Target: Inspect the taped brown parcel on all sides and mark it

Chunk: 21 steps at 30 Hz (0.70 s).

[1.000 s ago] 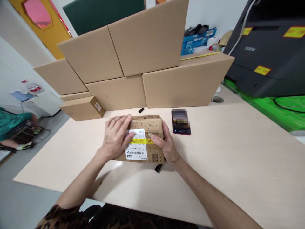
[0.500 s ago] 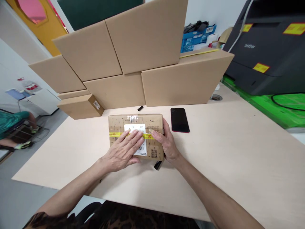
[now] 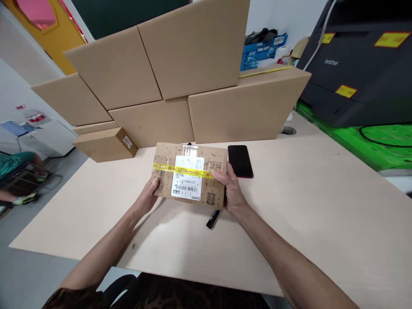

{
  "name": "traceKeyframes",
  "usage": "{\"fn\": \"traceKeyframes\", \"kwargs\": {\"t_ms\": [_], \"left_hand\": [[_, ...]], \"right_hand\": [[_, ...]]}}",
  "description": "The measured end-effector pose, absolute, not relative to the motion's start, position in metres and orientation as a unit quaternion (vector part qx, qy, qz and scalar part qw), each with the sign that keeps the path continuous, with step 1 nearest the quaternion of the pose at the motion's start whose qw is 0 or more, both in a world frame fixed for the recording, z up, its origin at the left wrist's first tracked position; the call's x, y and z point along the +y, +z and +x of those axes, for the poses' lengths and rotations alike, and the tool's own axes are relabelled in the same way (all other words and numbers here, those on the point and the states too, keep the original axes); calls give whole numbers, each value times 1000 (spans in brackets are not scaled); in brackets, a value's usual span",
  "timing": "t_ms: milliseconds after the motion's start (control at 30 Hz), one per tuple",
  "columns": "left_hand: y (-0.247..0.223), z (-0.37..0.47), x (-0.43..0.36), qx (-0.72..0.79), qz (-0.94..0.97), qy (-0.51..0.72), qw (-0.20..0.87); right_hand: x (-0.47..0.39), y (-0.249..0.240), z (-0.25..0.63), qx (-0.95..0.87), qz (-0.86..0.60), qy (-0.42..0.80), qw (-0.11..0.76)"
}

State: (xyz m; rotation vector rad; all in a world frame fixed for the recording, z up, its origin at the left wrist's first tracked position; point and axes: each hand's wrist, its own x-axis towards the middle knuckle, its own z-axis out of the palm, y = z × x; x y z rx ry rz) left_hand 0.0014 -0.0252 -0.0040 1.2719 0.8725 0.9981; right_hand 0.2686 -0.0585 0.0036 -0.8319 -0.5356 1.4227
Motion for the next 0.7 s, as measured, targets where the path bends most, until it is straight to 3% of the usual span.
{"fn": "traceKeyframes", "kwargs": {"t_ms": [67,333,700], "left_hand": [[5,11,-22,352,525,438,640],[18,29,-15,361,412,573,610],[16,9,-18,385,394,586,594]], "right_hand": [[-58,1,271,-245,-356,629,647],[-67,-7,272,-400,-305,561,658],[-71,-35,270,-448,-304,579,609]]}}
